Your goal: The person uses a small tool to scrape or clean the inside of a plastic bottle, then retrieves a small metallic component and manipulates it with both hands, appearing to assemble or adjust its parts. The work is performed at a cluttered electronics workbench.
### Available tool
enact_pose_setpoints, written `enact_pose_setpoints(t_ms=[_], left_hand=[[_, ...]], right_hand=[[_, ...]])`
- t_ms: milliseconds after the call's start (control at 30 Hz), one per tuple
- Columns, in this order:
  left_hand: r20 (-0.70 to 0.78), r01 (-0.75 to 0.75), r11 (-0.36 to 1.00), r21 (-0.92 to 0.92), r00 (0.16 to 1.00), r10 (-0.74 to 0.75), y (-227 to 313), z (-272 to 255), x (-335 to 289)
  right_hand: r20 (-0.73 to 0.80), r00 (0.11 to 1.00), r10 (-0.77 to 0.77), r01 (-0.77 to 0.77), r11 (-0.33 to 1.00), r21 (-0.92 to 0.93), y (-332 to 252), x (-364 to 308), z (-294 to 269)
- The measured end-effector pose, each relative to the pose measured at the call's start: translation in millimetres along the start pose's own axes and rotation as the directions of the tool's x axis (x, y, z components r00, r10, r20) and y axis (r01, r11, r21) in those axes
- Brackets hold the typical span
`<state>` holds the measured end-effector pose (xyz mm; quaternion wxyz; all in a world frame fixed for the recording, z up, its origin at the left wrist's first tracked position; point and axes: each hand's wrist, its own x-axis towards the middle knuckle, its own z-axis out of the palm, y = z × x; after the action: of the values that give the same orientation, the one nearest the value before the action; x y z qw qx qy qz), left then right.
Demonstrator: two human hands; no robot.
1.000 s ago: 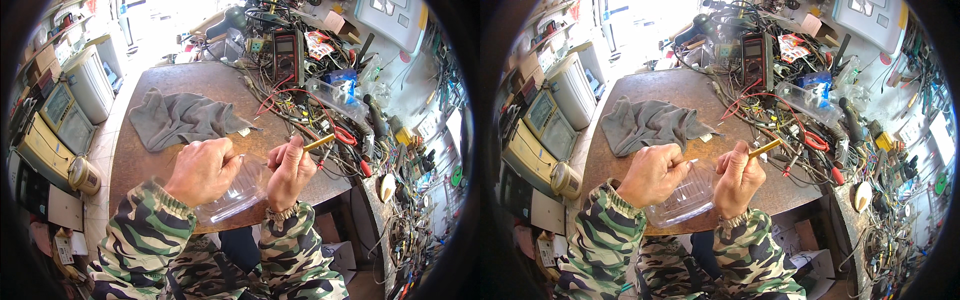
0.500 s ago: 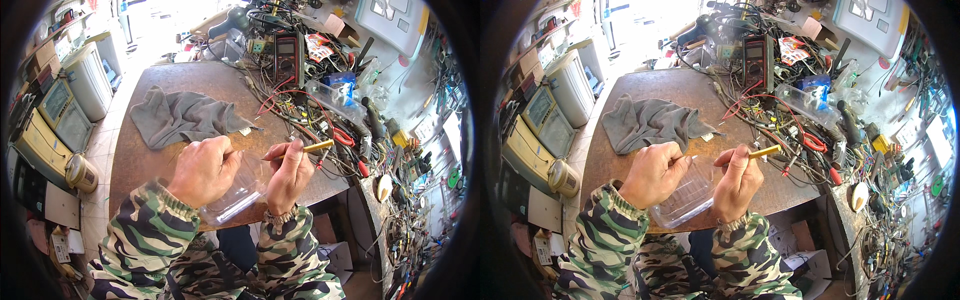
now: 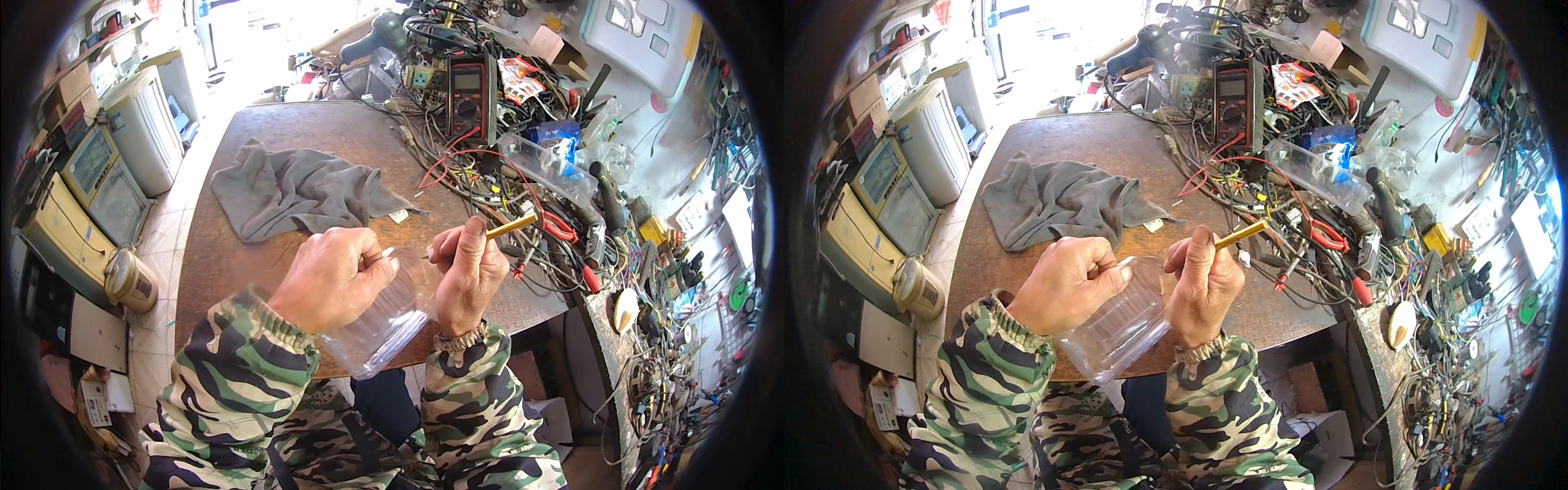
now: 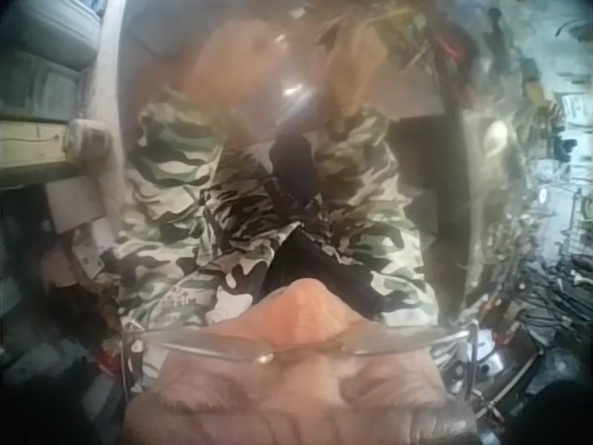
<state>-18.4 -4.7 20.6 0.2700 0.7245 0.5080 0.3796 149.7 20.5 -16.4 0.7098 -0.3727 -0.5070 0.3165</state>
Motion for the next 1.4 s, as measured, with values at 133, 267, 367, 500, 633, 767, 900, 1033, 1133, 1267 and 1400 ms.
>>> enact_pose_setpoints(t_ms=[133, 267, 367, 500, 633, 767, 900, 1033, 1133, 1267, 1400], left_hand=[[0.015, 0.063, 0.997, 0.041, 0.998, -0.063, 8.2, -2.0, -0.4], [0.001, 0.061, 0.996, 0.06, 0.998, -0.062, 8.3, -0.9, -0.6], [-0.007, 0.058, 0.995, 0.079, 0.998, -0.058, 8.7, -0.6, -1.0], [0.017, 0.088, 0.994, 0.067, 0.996, -0.09, 11.4, -1.8, -0.5], [-0.038, 0.01, 0.999, 0.044, 0.999, -0.008, 2.4, 4.1, -2.2], [-0.006, 0.08, 0.994, 0.078, 0.997, -0.08, 10.2, 0.4, -1.8], [-0.003, 0.082, 0.994, 0.067, 0.997, -0.082, 11.1, -0.6, -2.9], [-0.016, 0.089, 0.993, 0.075, 0.996, -0.088, 10.4, 0.8, -3.2], [-0.061, 0.03, 0.998, 0.049, 0.998, -0.027, 5.5, 6.9, -3.2], [-0.142, -0.013, 0.999, 0.045, 0.99, 0.02, 2.6, 5.9, -8.5], [-0.086, 0.001, 0.999, -0.035, 0.996, -0.004, -1.3, 9.3, -7.5]], right_hand=[[-0.024, 0.998, -0.063, 0.063, 0.998, 0.003, 1.7, -1.0, 3.5], [-0.039, 0.998, -0.051, 0.053, 0.998, 0.034, 1.3, -2.2, 2.7], [-0.032, 0.998, -0.055, 0.056, 0.997, 0.05, 1.3, -1.2, 1.8], [-0.041, 0.998, -0.057, 0.06, 0.996, 0.062, 3.1, -0.7, 0.2], [-0.056, 0.995, -0.083, 0.086, 0.995, 0.058, 4.0, -0.8, 1.0], [-0.058, 0.996, -0.073, 0.076, 0.997, 0.034, 3.5, -0.8, 1.5], [-0.1, 0.992, -0.076, 0.075, 0.997, -0.014, 0.0, -2.4, 3.3], [-0.127, 0.988, -0.087, 0.086, 0.996, -0.014, 0.1, -3.3, 4.6], [-0.122, 0.987, -0.105, 0.105, 0.994, -0.009, 1.1, -3.4, 1.8], [-0.179, 0.981, -0.073, 0.056, 0.994, -0.095, -6.2, -8.9, 10.7], [-0.238, 0.97, -0.054, 0.02, 0.989, -0.143, -6.9, -14.0, 9.4]])
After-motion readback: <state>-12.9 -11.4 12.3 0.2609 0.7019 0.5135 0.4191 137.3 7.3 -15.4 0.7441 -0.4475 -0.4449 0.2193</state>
